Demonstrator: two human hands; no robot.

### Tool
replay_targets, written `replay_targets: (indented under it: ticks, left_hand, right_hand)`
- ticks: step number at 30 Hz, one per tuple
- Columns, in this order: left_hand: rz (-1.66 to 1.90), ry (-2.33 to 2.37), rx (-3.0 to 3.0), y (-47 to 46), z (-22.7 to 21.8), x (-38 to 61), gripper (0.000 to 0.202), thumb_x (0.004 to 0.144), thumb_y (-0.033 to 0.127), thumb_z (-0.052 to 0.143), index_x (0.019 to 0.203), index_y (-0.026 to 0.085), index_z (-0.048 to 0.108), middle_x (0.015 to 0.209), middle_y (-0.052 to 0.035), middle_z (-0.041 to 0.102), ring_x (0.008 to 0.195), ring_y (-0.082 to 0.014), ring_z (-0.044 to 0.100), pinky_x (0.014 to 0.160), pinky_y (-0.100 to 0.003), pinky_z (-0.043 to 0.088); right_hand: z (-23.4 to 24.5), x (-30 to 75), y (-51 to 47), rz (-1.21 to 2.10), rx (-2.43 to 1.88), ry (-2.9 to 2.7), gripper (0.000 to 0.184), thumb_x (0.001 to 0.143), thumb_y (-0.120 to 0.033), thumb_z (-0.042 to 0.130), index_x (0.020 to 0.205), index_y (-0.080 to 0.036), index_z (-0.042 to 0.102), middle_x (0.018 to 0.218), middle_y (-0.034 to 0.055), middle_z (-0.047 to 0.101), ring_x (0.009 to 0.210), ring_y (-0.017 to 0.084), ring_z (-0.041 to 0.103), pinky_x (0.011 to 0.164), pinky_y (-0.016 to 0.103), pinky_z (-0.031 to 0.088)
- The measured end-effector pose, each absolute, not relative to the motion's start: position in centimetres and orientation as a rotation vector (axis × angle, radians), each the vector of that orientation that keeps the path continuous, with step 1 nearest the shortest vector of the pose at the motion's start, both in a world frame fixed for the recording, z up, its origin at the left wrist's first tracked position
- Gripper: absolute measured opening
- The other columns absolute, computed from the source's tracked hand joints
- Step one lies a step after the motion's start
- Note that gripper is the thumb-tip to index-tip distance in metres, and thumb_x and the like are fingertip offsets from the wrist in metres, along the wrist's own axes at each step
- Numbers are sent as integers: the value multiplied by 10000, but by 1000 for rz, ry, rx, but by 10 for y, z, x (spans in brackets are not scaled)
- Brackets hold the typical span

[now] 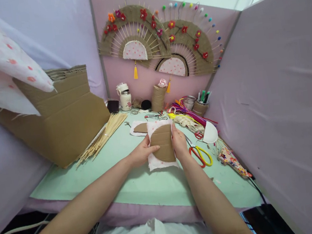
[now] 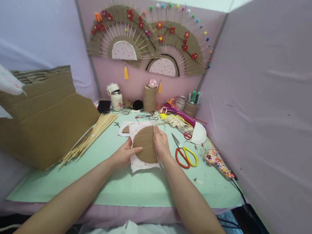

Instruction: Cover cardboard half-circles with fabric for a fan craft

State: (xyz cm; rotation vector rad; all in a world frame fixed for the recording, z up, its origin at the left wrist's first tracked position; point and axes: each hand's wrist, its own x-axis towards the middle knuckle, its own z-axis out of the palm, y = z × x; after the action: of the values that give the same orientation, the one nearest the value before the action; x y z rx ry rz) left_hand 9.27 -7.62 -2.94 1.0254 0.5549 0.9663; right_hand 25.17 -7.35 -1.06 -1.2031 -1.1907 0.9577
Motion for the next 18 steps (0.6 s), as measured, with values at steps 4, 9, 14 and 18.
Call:
replay_targets:
  ticks: [4,9,14,18]
  left_hand:
    - [954,580,1087,-77,-30,94,729,660,207,774,1316,264,460,1361,-80,572,1263,-294,514,1059,-442,407]
    - [955,609,1183,-78,-29,93,769,665,220,760,1361,264,437,1405,-82,532,1314,-305,452,1080,-444,376]
    - [956,616,1238,-78,-28,93,756,668,199,753,1359,269,454,1426,-69,512,1341,-308,417,1093,-441,359]
    - [945,569,1127,-76,-28,93,766,661,218,778,1347,266,441,1393,-87,542,1278,-312,494,1063,-467,395]
  right_hand:
    - [-8,248,-78,656,-1203,-1202,523,841,-675,432,653,-196,526,637,1,563,664,167,491,599,267,391]
    - [-11,245,-78,546,-1187,-1316,423,902,-532,405,730,-178,558,690,-7,571,673,153,490,631,261,382]
    - [-16,245,-75,524,-1208,-1325,428,883,-558,427,723,-186,567,676,-8,577,671,160,496,635,264,387]
    - [-16,253,-67,748,-1205,-1246,592,824,-724,399,743,-184,628,706,30,649,732,199,573,648,282,426]
